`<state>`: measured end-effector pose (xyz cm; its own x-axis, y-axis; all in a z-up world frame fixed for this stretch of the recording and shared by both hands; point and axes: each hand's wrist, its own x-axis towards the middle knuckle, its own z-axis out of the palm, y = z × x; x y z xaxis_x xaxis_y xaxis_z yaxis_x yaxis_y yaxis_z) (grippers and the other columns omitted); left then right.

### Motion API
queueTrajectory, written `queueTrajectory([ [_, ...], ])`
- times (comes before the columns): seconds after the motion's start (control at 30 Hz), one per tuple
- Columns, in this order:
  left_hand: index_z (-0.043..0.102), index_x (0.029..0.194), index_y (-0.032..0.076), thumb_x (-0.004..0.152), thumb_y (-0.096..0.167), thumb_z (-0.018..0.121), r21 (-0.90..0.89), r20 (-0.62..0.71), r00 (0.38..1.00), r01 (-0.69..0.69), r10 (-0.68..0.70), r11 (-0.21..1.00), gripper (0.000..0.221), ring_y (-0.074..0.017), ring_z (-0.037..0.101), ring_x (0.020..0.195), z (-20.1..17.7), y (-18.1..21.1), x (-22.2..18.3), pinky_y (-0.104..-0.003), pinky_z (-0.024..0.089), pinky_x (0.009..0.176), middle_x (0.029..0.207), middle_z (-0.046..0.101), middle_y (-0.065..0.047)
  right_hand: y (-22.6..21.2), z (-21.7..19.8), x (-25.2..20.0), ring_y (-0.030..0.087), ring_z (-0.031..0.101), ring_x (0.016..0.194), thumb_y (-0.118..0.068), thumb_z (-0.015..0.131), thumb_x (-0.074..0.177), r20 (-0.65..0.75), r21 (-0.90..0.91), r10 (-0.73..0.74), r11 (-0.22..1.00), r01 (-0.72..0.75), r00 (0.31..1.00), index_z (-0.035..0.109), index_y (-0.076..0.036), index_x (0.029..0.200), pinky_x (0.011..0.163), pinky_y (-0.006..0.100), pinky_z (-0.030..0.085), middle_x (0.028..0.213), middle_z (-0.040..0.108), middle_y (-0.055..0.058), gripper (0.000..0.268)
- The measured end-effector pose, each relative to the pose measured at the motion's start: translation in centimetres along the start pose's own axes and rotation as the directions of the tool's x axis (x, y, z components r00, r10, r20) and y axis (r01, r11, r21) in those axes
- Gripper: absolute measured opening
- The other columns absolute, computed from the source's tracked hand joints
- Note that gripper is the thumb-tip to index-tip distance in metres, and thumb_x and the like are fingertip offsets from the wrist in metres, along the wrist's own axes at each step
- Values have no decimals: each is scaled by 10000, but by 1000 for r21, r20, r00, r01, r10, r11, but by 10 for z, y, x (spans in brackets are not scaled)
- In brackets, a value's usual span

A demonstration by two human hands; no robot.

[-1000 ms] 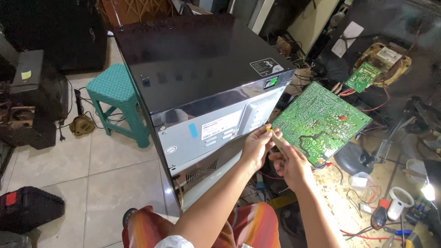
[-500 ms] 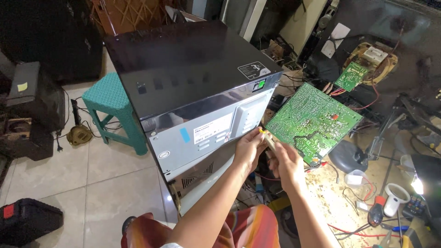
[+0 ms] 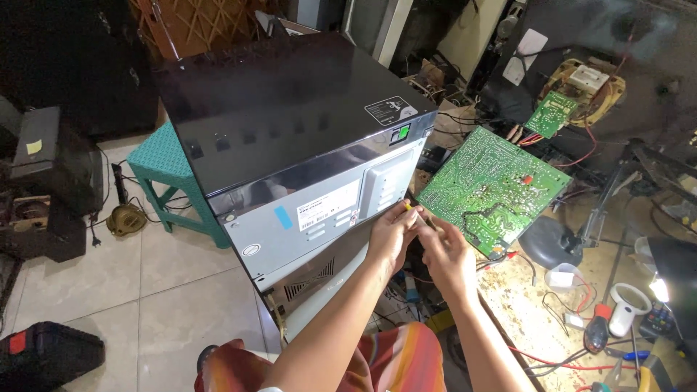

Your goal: Performing final adjustments and securing the back panel of an electronic device.

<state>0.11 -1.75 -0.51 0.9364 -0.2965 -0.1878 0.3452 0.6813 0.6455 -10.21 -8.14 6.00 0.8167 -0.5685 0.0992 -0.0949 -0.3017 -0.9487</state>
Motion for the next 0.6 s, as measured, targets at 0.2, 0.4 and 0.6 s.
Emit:
queueTrajectory([
  [0.2, 488, 1502, 16, 972, 103, 726, -164, 56, 998, 39, -31, 986, 588, -377, 660, 1233, -5, -5, 2, -436, 535, 1044, 1378, 651, -226, 29, 5, 14, 429, 673, 1127, -261, 784, 895, -34, -170, -75, 983, 69, 997, 802, -192, 1211, 872, 516, 559, 1134, 714, 218, 325],
  [0.4, 643, 1374, 67, 896, 190, 850, -163, -32, 997, 71, -77, 984, 535, -249, 747, 990, -26, -38, 48, -391, 586, 936, 1142, 725, -111, 44, 15, 21, 385, 709, 915, -42, 766, 811, -77, -281, -428, 876, 393, 900, 809, -75, 1110, 752, 473, 613, 1038, 643, 140, 303],
  [0.6, 657, 1347, 81, 903, 300, 844, -134, -64, 992, 102, -112, 986, 530, -207, 743, 1004, -20, -31, 42, -332, 576, 898, 1169, 735, -93, 24, 12, 14, 399, 713, 955, -210, 729, 912, -47, -316, -361, 890, 329, 931, 800, -156, 1185, 762, 488, 593, 1009, 743, 129, 287],
])
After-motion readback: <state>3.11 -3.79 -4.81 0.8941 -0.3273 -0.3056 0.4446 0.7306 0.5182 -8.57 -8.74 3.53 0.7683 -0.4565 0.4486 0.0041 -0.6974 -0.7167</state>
